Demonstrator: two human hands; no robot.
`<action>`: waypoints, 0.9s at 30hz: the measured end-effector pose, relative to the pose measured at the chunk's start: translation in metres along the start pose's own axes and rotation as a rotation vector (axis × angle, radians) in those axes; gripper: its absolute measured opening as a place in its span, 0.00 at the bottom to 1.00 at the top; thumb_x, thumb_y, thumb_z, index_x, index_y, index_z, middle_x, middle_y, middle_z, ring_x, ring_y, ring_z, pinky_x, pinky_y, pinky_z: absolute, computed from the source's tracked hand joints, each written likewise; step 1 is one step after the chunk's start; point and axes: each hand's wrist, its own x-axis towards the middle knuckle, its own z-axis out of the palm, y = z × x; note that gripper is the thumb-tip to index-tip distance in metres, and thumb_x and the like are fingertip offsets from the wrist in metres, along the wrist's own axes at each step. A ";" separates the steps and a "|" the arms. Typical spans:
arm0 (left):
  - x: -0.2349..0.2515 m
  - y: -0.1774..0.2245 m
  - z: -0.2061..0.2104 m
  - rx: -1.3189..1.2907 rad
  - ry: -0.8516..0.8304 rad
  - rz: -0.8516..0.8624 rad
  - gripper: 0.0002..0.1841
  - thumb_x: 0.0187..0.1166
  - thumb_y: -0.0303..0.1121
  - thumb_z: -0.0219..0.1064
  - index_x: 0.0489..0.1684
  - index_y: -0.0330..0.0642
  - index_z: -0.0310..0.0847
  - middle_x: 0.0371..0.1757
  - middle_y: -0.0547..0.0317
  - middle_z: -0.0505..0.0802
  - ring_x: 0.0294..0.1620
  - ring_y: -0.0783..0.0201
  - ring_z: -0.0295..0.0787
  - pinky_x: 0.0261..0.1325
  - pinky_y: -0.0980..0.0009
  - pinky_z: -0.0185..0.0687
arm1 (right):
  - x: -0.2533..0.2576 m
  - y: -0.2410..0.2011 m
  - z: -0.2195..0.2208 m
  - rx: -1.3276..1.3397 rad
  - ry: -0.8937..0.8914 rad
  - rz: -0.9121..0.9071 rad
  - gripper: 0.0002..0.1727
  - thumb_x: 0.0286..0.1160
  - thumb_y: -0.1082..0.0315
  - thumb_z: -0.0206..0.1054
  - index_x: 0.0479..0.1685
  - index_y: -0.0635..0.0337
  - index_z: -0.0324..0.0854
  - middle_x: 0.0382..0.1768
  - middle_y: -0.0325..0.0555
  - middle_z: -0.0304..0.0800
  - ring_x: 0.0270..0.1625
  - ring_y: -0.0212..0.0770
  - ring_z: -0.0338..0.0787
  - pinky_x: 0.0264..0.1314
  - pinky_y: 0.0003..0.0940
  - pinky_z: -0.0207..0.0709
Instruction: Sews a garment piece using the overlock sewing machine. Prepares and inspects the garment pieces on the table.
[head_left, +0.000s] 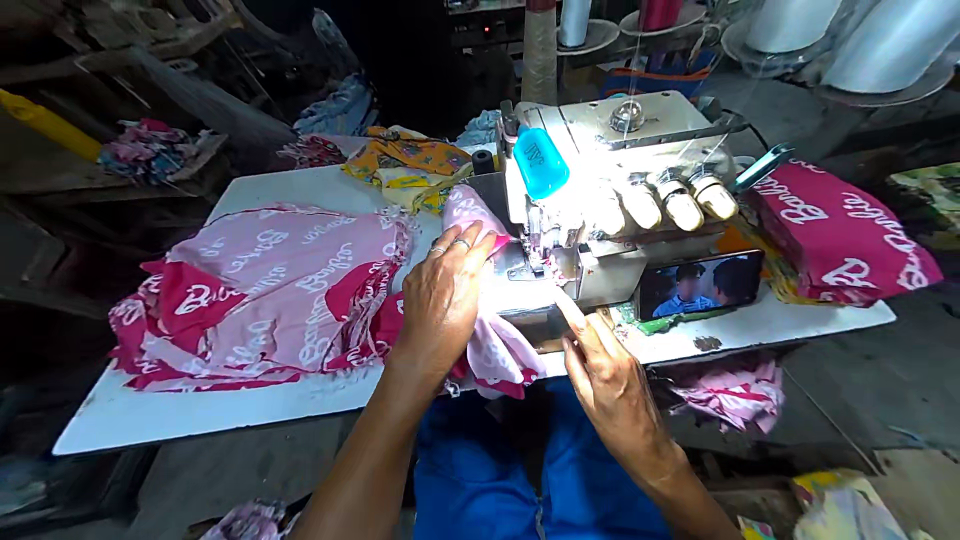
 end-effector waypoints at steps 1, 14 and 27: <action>-0.004 0.001 -0.001 0.013 0.002 -0.037 0.22 0.86 0.22 0.55 0.75 0.45 0.83 0.80 0.54 0.83 0.78 0.44 0.80 0.66 0.40 0.80 | -0.004 -0.001 0.001 0.015 -0.002 -0.001 0.26 0.79 0.70 0.61 0.78 0.58 0.80 0.39 0.48 0.88 0.35 0.42 0.88 0.37 0.32 0.83; -0.106 0.033 0.019 -0.255 0.184 -0.186 0.23 0.77 0.22 0.59 0.72 0.35 0.83 0.71 0.35 0.82 0.41 0.49 0.91 0.38 0.58 0.89 | -0.002 -0.031 0.014 0.493 -0.213 -0.078 0.31 0.90 0.51 0.57 0.83 0.62 0.72 0.64 0.49 0.90 0.63 0.38 0.89 0.69 0.33 0.81; -0.096 -0.047 0.029 -0.616 -0.048 -0.693 0.23 0.93 0.44 0.54 0.67 0.31 0.80 0.51 0.39 0.90 0.39 0.55 0.93 0.46 0.57 0.91 | -0.011 0.008 -0.006 0.481 -0.090 0.273 0.22 0.79 0.65 0.68 0.68 0.67 0.83 0.64 0.58 0.86 0.60 0.38 0.89 0.61 0.30 0.84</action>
